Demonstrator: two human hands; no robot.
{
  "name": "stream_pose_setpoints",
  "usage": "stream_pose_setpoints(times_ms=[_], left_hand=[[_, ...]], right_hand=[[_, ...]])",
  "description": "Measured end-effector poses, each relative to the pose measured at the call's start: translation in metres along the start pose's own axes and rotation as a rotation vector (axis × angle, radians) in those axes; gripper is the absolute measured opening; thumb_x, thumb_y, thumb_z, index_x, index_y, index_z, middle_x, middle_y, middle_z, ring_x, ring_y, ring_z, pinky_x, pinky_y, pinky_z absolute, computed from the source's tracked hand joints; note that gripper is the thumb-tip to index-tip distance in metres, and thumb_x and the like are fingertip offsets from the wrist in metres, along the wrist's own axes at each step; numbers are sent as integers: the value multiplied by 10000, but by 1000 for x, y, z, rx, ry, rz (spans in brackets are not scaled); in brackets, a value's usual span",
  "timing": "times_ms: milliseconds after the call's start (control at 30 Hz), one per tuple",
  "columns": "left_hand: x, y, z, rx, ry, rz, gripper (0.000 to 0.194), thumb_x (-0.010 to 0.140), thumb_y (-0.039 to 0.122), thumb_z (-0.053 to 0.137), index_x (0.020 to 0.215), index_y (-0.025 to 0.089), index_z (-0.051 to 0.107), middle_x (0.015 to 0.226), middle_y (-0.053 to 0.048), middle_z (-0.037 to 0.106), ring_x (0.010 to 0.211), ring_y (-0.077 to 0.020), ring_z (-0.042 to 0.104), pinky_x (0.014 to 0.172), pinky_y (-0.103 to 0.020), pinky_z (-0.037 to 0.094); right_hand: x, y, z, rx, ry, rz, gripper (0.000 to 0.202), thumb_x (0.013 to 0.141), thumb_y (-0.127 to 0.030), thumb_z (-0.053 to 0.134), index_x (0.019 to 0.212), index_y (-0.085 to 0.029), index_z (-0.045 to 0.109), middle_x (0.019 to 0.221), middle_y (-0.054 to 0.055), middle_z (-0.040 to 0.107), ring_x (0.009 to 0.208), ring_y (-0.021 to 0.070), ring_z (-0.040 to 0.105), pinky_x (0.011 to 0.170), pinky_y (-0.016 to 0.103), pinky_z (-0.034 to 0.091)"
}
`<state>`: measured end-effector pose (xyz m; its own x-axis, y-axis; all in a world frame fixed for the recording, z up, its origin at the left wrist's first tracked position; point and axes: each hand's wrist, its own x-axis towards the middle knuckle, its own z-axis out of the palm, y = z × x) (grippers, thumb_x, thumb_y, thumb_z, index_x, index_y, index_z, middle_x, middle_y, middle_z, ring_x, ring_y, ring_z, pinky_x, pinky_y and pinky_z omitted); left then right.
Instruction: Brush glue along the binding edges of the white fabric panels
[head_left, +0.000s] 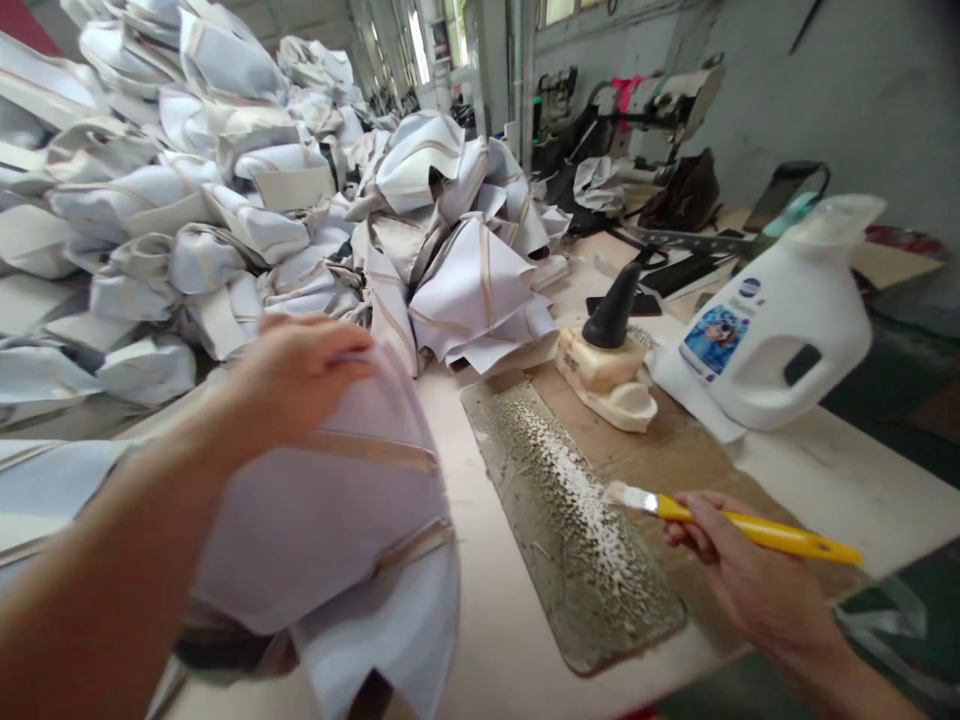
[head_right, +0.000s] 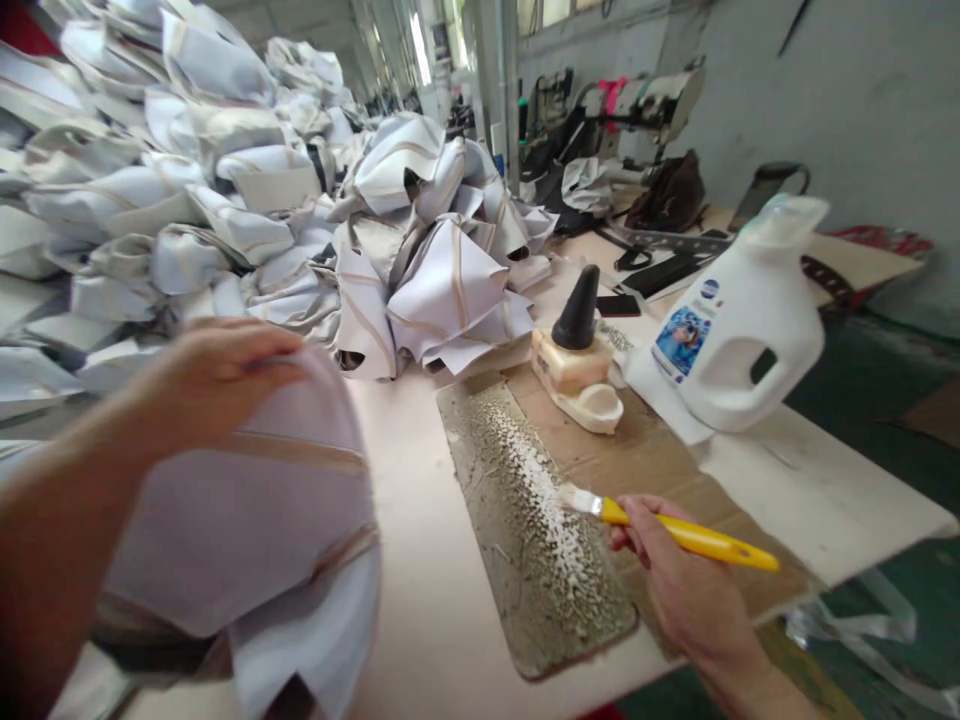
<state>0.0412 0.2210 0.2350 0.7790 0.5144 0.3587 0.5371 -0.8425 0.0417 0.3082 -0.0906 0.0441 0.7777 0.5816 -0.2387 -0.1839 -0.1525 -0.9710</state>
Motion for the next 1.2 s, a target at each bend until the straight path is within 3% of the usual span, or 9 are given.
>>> stream_pose_setpoints(times_ms=[100,200,333,533,633,700,833,1000,1200], left_hand=[[33,73,102,33,-527,7,191,771,256,486,825,197,660,766,-37,643,849,-223,580,866,-420,339],[36,110,188,4,-630,-5,180,756,191,482,807,199,655,770,-71,650,889,-231,570,869,-422,322],[17,119,237,3,-622,-52,245,789,135,413,887,170,635,923,-121,635,1010,-253,514,932,-474,266],[12,110,230,-8,-623,-73,262,846,203,397,1032,205,582,1255,-94,488,1267,-259,283,1029,-517,131],[20,81,212,-9,-646,-140,410,821,394,473,1208,262,469,1396,-66,343,1316,-300,181,1020,-569,110],[20,55,198,-10,-694,-217,619,772,538,487,1305,245,367,1392,-108,349,1264,-319,300,987,-525,247],[9,21,182,-27,-841,-289,739,668,582,569,1286,204,419,1202,-111,559,1031,-255,550,841,-311,430],[13,13,177,34,-866,-309,375,770,352,505,1109,216,587,1035,-65,645,927,-222,585,803,-288,435],[40,25,144,96,-807,-293,297,815,239,439,1027,145,625,1033,-105,627,971,-243,551,856,-367,413]], right_hand=[[11,2,-13,236,34,90,240,680,-408,675,731,-185,604,466,-52,468,504,108,525,529,197,486],[20,2,-24,349,78,144,229,663,-376,705,734,-182,608,484,-52,484,502,97,530,524,183,499],[22,3,-20,336,-3,130,225,724,-389,668,811,-191,606,617,-26,557,600,111,577,605,203,521],[-11,6,41,-144,-578,-320,192,890,-309,442,1015,-224,560,803,38,631,814,171,605,771,311,484],[-28,6,59,-430,-917,-628,125,855,-308,500,907,-213,562,1042,83,618,985,202,557,857,337,428],[-36,9,61,-596,-1007,-748,225,767,-368,615,890,-196,538,1175,114,565,1069,244,510,895,373,396],[-42,22,61,-768,-1017,-881,141,799,-186,518,939,-179,521,1075,110,617,995,223,545,856,384,392],[-42,28,56,-639,-915,-1052,183,793,-83,403,904,-173,517,828,90,651,771,186,593,719,336,457],[-19,44,14,-626,-720,-948,368,798,-14,370,1112,-185,453,1105,115,607,1148,193,486,904,348,458]])
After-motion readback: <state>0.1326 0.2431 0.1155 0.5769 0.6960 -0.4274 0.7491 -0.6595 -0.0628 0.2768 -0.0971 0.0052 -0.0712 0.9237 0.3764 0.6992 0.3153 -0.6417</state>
